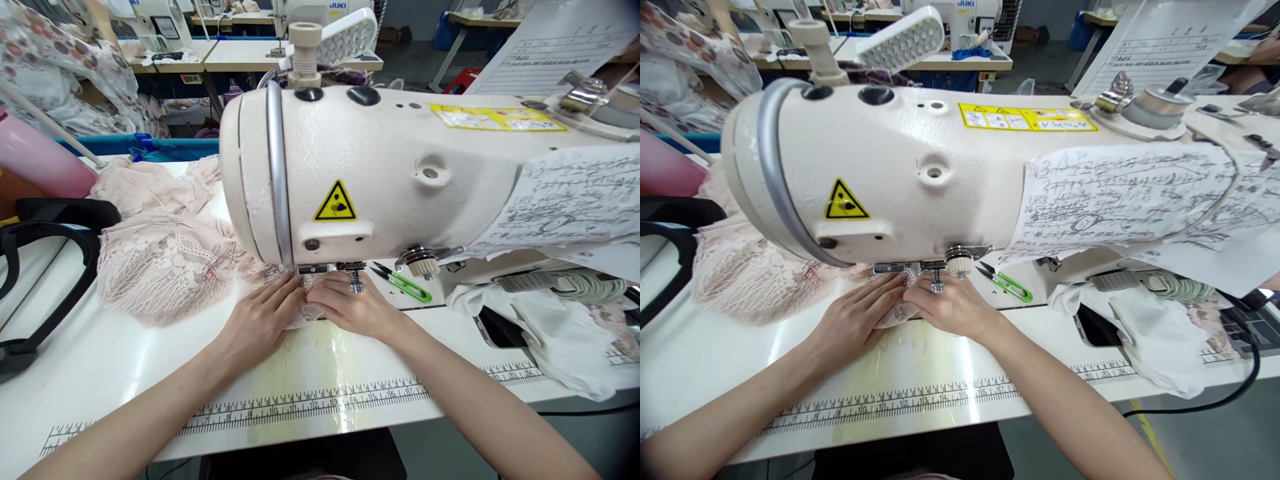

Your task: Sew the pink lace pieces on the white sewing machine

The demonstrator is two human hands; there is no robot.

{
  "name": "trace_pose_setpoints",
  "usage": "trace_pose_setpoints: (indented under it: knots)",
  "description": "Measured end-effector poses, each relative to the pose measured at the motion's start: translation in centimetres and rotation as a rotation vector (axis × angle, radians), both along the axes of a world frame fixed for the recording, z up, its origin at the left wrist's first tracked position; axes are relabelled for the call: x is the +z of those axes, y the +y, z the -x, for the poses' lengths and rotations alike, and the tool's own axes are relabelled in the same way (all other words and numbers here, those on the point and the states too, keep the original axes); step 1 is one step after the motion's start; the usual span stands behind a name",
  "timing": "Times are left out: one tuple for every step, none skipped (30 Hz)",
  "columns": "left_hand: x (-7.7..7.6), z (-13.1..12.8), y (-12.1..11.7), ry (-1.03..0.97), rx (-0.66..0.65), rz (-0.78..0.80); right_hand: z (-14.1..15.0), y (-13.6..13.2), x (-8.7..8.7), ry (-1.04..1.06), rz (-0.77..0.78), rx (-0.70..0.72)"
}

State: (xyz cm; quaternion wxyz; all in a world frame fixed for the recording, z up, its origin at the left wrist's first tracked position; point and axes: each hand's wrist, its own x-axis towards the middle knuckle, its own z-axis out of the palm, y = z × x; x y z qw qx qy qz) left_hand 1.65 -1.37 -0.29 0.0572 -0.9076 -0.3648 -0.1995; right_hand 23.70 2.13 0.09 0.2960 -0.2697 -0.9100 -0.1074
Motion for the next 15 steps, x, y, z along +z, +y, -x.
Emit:
trace_pose_setpoints:
  knots:
    - [0.0,0.0,0.1,-0.007,0.002,0.003,0.0,0.0,0.0,0.002,0.008,-0.002]
    - [0.0,0.1,0.1,-0.013,-0.001,0.005,0.0,0.0,0.0,0.0,0.022,0.0]
    - [0.1,0.2,0.1,-0.019,-0.01,0.005,0.0,0.0,0.0,-0.007,0.042,0.01]
    - [0.2,0.2,0.1,-0.028,-0.023,0.001,0.0,0.1,-0.1,-0.017,0.066,0.031]
    - [0.3,0.3,0.1,-0.038,-0.041,-0.006,0.1,0.1,-0.2,-0.028,0.091,0.059]
    - [0.4,0.3,0.1,-0.047,-0.059,-0.013,0.2,0.2,-0.3,-0.037,0.115,0.089]
    - [0.5,0.4,0.1,-0.053,-0.074,-0.019,0.3,0.3,-0.4,-0.042,0.134,0.116]
    - [0.6,0.5,0.1,-0.058,-0.085,-0.023,0.4,0.3,-0.5,-0.043,0.149,0.138]
    - [0.7,0.5,0.0,-0.06,-0.091,-0.023,0.5,0.3,-0.6,-0.042,0.161,0.156]
    - [0.8,0.5,0.0,-0.064,-0.092,-0.021,0.7,0.4,-0.7,-0.039,0.169,0.165]
    - [0.8,0.6,0.0,-0.069,-0.088,-0.017,0.8,0.4,-0.7,-0.036,0.174,0.168]
    - [0.9,0.6,0.0,-0.075,-0.081,-0.015,1.0,0.3,-0.8,-0.032,0.174,0.168]
    - [0.9,0.6,0.0,-0.081,-0.072,-0.015,1.1,0.2,-0.9,-0.027,0.168,0.167]
    - [0.9,0.6,0.1,-0.082,-0.061,-0.018,1.2,0.1,-0.9,-0.022,0.16,0.162]
    - [0.9,0.7,0.1,-0.083,-0.047,-0.025,1.4,0.0,-1.0,-0.019,0.152,0.154]
